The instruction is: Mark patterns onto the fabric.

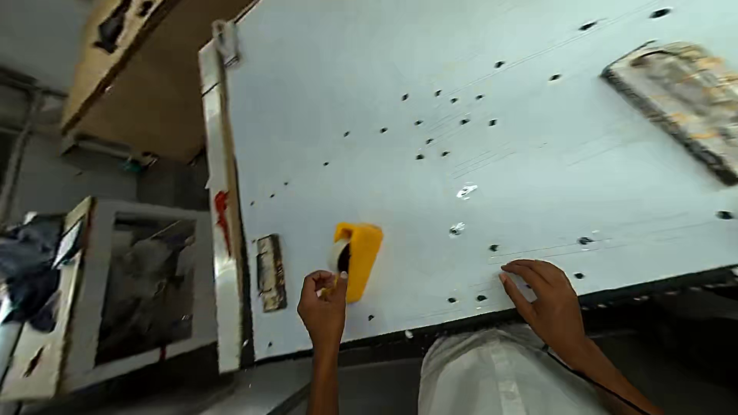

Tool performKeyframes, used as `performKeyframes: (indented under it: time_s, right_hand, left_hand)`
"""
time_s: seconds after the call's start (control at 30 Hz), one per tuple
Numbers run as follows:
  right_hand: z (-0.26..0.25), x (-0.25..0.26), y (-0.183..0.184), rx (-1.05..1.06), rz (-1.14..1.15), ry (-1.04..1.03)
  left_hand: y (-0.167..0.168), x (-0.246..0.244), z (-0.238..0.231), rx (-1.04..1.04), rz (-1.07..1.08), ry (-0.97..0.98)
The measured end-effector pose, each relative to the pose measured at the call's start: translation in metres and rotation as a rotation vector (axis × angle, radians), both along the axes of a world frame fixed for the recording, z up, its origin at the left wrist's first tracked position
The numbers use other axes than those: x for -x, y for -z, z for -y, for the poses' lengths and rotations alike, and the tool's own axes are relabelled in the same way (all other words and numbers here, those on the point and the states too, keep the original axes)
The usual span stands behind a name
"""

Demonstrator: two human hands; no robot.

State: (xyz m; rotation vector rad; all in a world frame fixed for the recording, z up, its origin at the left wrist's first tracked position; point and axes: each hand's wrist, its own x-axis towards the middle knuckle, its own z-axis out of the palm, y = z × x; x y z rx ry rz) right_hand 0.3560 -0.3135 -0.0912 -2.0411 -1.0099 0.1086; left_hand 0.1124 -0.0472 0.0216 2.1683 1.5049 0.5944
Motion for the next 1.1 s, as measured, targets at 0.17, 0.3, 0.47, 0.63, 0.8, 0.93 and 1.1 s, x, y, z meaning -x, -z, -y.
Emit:
performKeyframes:
  time_s: [0.17,0.3,0.47,0.63,0.8,0.93,1.1]
  right_hand:
    - [-0.088,0.067,-0.013,-0.039,-0.074,-0.303]
    - [-0.133,0.119,-0.016,-0.015,-0.075,-0.472]
    - [-0.158,0.157,-0.017,0.072,-0.134,-0.485]
    - [-0.157,0.162,-0.018,0.056,-0.02,-0.408]
    - [-0.155,0.168,-0.023,0.115,-0.002,-0.34]
    - [-0.155,0.169,-0.026,0.144,-0.003,-0.313]
    - [-0.156,0.163,-0.025,0.125,-0.052,-0.384]
  left_hand:
    - [0.034,0.082,-0.034,0.339,0.025,0.004]
    - [0.039,0.082,-0.014,0.436,0.142,0.108]
    - [0.043,0.071,-0.004,0.586,0.215,0.192]
    - [0.025,0.061,0.012,0.61,0.382,0.093]
    - [0.013,0.078,0.032,0.585,0.359,0.062]
    - [0.036,0.078,0.046,0.663,0.424,-0.003]
    - [0.05,0.068,0.049,0.969,0.765,-0.219]
